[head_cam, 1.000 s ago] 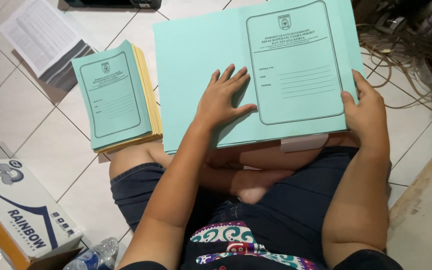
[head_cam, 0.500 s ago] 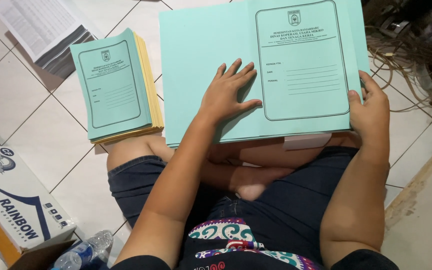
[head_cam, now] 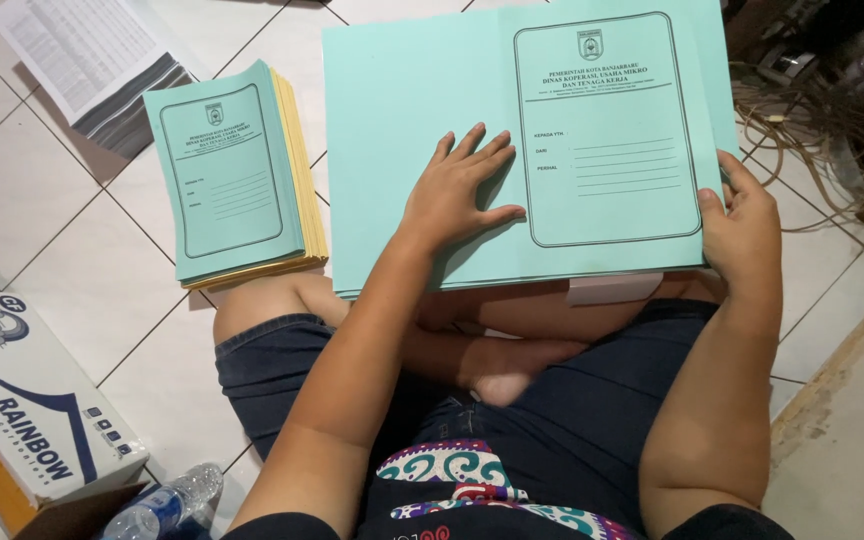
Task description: Manually assembling folders by placing green printed inserts into light blue outer covers while sitting on the floor.
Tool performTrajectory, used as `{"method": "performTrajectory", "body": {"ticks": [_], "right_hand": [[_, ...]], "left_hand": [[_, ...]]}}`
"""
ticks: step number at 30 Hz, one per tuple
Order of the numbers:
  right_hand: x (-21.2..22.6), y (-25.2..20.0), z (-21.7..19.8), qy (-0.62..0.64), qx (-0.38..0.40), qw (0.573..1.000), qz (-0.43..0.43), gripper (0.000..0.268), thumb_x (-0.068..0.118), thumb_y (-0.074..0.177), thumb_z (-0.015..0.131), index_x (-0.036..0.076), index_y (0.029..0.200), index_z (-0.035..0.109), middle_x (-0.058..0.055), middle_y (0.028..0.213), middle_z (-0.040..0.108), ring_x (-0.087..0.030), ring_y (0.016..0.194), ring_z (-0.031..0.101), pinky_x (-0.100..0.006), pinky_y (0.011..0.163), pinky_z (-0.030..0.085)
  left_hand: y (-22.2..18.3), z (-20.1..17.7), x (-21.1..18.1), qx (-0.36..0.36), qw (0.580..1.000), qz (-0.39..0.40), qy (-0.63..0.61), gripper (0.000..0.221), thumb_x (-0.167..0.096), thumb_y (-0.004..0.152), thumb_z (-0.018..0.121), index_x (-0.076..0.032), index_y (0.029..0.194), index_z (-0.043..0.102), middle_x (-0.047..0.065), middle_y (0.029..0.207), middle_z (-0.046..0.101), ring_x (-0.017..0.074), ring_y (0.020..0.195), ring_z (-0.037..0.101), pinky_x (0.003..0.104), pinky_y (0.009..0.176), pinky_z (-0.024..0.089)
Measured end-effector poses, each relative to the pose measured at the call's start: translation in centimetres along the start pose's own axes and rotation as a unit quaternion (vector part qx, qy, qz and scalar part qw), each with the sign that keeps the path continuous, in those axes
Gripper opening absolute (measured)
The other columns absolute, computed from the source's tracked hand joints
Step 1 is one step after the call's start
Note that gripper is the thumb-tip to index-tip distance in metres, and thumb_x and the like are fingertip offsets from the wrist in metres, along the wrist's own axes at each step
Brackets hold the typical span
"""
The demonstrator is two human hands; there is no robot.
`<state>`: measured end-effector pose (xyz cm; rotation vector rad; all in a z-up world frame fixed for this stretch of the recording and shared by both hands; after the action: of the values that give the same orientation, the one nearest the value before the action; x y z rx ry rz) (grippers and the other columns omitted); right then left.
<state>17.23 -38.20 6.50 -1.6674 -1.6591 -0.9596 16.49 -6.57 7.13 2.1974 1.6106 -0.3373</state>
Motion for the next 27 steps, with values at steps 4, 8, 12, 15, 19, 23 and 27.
{"method": "performTrajectory", "body": {"ticks": [4,8,12,15,19,23,27], "right_hand": [[0.2,-0.1,0.1,0.004,-0.001,1.000,0.002,0.052,-0.013,0.095,0.051,-0.012,0.147,0.048,-0.033,0.132,0.062,-0.034,0.121,0.063,-0.037,0.096,0.049],[0.3,-0.2,0.0,-0.025,-0.006,0.999,0.025,0.052,-0.011,0.096,0.051,-0.011,0.147,0.049,-0.033,0.134,0.061,-0.035,0.124,0.062,-0.039,0.098,0.048],[0.1,-0.1,0.1,-0.018,-0.005,1.000,0.002,0.051,-0.012,0.096,0.052,-0.012,0.147,0.049,-0.033,0.132,0.062,-0.035,0.122,0.063,-0.038,0.097,0.049],[0.5,-0.1,0.2,-0.009,0.003,1.000,-0.011,0.051,-0.014,0.096,0.050,-0.014,0.147,0.048,-0.034,0.135,0.060,-0.036,0.124,0.061,-0.038,0.098,0.048],[0.8,-0.2,0.0,-0.021,-0.002,1.000,0.001,0.051,-0.013,0.095,0.051,-0.015,0.146,0.048,-0.034,0.139,0.058,-0.035,0.128,0.059,-0.038,0.102,0.046],[0.9,-0.2,0.0,-0.042,-0.003,0.999,0.023,0.050,-0.012,0.096,0.051,-0.014,0.146,0.049,-0.032,0.141,0.057,-0.036,0.131,0.057,-0.038,0.104,0.044],[0.9,-0.3,-0.2,-0.053,-0.008,0.998,0.042,0.052,-0.011,0.095,0.052,-0.010,0.146,0.051,-0.030,0.139,0.059,-0.034,0.127,0.060,-0.038,0.101,0.046]], "left_hand": [[0.0,0.0,0.0,-0.010,1.000,0.007,-0.005,0.083,-0.062,0.075,0.081,-0.017,0.142,0.061,-0.008,0.152,0.054,0.0175,0.150,0.033,0.043,0.128,0.018],[0.1,0.4,0.1,-0.003,1.000,0.006,-0.002,0.085,-0.065,0.074,0.080,-0.018,0.142,0.060,-0.009,0.153,0.053,0.0176,0.151,0.031,0.043,0.127,0.017],[0.0,0.2,0.0,-0.009,1.000,0.008,-0.006,0.086,-0.066,0.072,0.080,-0.017,0.141,0.061,-0.008,0.152,0.054,0.0176,0.150,0.032,0.044,0.127,0.018],[0.0,0.0,0.0,-0.011,1.000,0.006,-0.011,0.086,-0.064,0.071,0.082,-0.016,0.140,0.063,-0.007,0.151,0.055,0.0176,0.150,0.033,0.043,0.127,0.018],[-0.1,-0.2,-0.1,-0.013,1.000,0.001,-0.013,0.085,-0.063,0.070,0.083,-0.017,0.139,0.064,-0.008,0.150,0.056,0.0166,0.149,0.034,0.042,0.127,0.018],[0.0,-0.1,-0.1,-0.011,1.000,0.001,-0.010,0.085,-0.062,0.070,0.084,-0.017,0.138,0.064,-0.008,0.150,0.056,0.0174,0.149,0.035,0.043,0.127,0.019],[-0.1,-0.4,-0.3,-0.020,1.000,0.006,-0.015,0.085,-0.062,0.069,0.084,-0.016,0.137,0.064,-0.007,0.149,0.057,0.0173,0.148,0.036,0.043,0.127,0.020]]}}
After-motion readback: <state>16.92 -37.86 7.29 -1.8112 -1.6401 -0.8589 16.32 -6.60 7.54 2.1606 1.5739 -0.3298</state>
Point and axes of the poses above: each hand's wrist, its own y-axis towards the middle knuckle, its own z-axis out of the palm, x = y × z, the point moved 10 cm from there along y, towards the middle knuckle
